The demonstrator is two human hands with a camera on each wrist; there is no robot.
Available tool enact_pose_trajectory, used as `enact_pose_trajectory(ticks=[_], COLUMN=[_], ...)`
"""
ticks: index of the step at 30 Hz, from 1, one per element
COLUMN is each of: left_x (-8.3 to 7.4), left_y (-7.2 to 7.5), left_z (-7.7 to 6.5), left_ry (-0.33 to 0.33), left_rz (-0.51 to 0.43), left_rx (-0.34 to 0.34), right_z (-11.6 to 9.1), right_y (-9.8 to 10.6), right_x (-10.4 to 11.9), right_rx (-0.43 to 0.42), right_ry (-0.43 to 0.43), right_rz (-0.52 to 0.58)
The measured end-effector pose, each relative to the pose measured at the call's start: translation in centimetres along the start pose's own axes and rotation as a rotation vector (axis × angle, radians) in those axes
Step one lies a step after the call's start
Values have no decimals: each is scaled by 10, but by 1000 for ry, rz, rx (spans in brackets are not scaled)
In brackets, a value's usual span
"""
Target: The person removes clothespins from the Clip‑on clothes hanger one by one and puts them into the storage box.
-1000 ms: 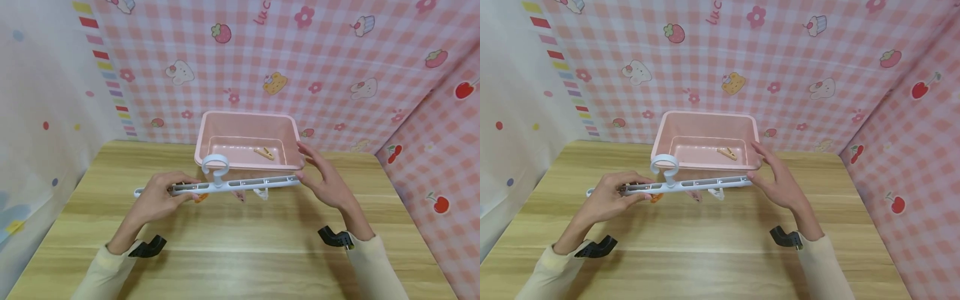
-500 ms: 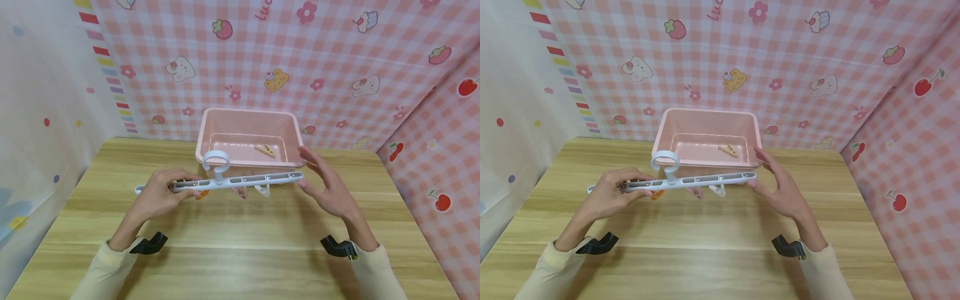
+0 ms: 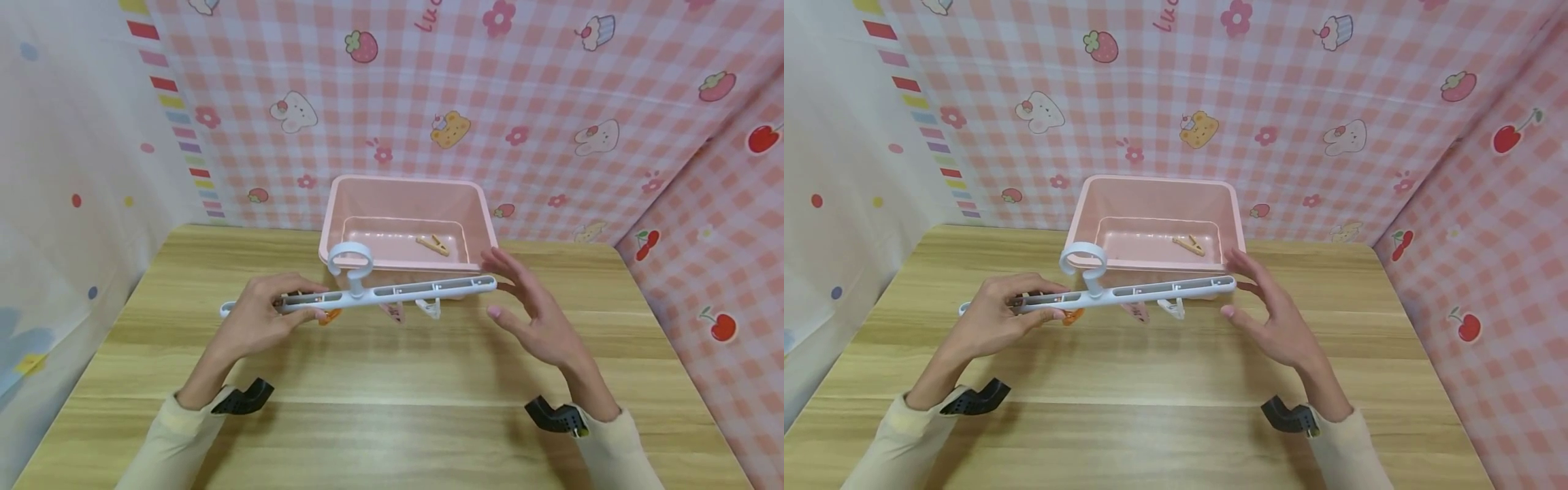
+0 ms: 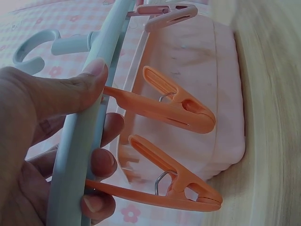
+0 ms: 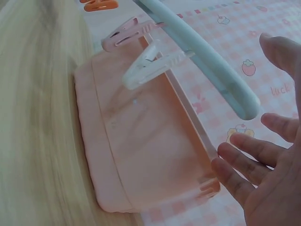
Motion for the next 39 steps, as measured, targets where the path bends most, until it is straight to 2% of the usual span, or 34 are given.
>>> enact_pose_trajectory(ticks=[5, 12, 27, 34, 39], left_x=[0, -1, -1, -2, -2], left_y=[0, 1, 0, -1, -2], left_z=[0, 0, 0, 0, 0], left_ry=[-5, -6, -30, -39, -35], left_rz=[-10, -9, -21, -32, -29], left_rx=[-2, -6, -8, -6, 1], right_z=[-3, -8, -12, -13, -12], right_y=[-3, -9, -30, -40, -46], right_x=[0, -4, -17, -22, -25], right_rx=[-4, 2, 41, 59, 74], right_ry=[4, -46, -60, -125, -132], right_rz=[37, 116, 131, 113, 103])
Point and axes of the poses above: each hand's wrist, its own z-axis towards the middle knuckle, its own y-axis out of the back of the hand, x = y × z, the point moved 3 cm from there along z, towards the middle knuckle, and after that the axes turned 4 degrees about -x, right-handed, at the moved point
